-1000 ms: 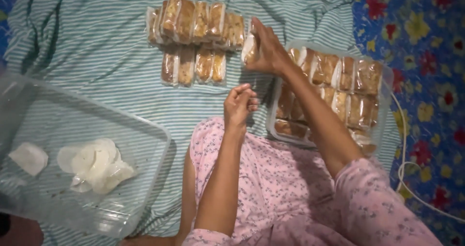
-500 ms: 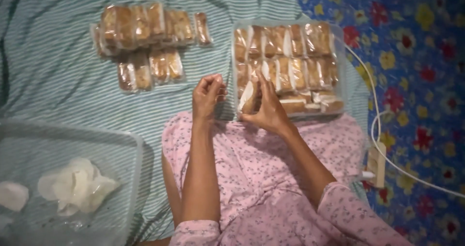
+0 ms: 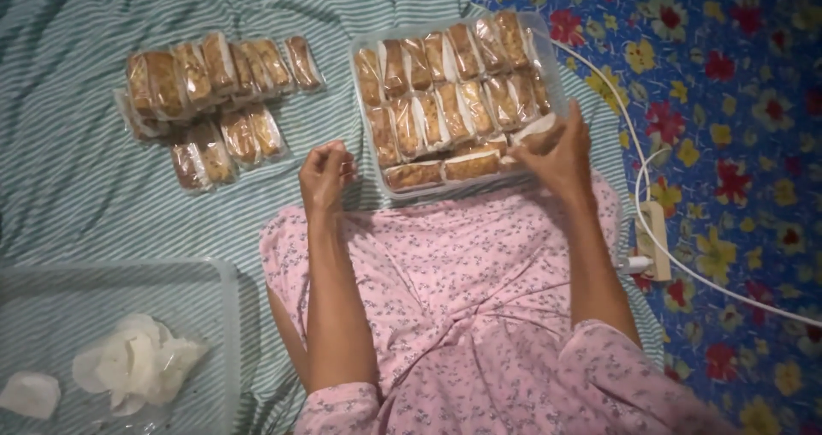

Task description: The person packs food items into plastic containers while sitting on the floor, moving items from stacks into organized rows.

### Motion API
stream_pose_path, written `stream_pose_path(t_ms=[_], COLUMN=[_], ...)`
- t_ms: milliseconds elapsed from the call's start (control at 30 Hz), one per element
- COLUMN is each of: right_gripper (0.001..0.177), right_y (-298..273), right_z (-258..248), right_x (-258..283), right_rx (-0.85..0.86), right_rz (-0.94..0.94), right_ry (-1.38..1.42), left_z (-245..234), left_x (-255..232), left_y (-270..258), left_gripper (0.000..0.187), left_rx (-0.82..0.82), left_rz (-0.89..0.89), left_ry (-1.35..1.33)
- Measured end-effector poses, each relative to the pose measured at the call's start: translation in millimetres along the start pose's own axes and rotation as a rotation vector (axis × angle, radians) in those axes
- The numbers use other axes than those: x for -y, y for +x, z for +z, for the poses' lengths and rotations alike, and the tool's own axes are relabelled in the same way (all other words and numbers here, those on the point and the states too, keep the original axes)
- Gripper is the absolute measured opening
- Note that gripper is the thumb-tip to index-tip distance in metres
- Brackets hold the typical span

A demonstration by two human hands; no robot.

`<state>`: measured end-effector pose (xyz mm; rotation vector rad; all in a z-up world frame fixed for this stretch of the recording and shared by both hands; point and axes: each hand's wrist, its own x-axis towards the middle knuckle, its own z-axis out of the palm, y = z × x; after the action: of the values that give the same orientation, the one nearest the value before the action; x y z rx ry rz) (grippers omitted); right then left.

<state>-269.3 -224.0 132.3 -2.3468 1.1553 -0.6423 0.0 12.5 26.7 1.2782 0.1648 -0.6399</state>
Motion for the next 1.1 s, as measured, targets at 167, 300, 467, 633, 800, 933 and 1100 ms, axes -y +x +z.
stream_pose_path(t_ms=[167,300,467,633,800,933,1100], right_gripper=[0.125,0.122,0.121,0.119,0.117,0.117,0.118], right_y=[19,45,98,133,171,192,200], right_z=[-16,-17,-25,-34,-18,-9,-11], right_x=[-34,-35,-15,5,-15,-21,-11], right_rx=[0.022,0.046,0.267,0.47,0.447,0.499,0.627], right_rz=[-0.008,-0.248,-0.215,-0.148,-0.416,-0.415,-0.261], right_ry=[-0.044,-0.162,-0.307,-0.408,-0.614,-0.556,-0.484], left_z=[1,1,-1,-6,-1,-5,2], left_x=[-4,-7,-13,-1,-15,-4,-27], left_y=[-3,-7,-11,0,-9,0,-11], left_gripper=[0.023,0.025,0.022,0.021,0.02,0.023,0.021], left_rx=[-0.005,-0.002,0.015,0.048,0.02,0.036,0.015], left_rz=[-0.016,-0.012,-0.021,-0.019,-0.05,-0.023,-0.097], left_ry=[0.021,0.005,0.051,0.05,0.121,0.078,0.163])
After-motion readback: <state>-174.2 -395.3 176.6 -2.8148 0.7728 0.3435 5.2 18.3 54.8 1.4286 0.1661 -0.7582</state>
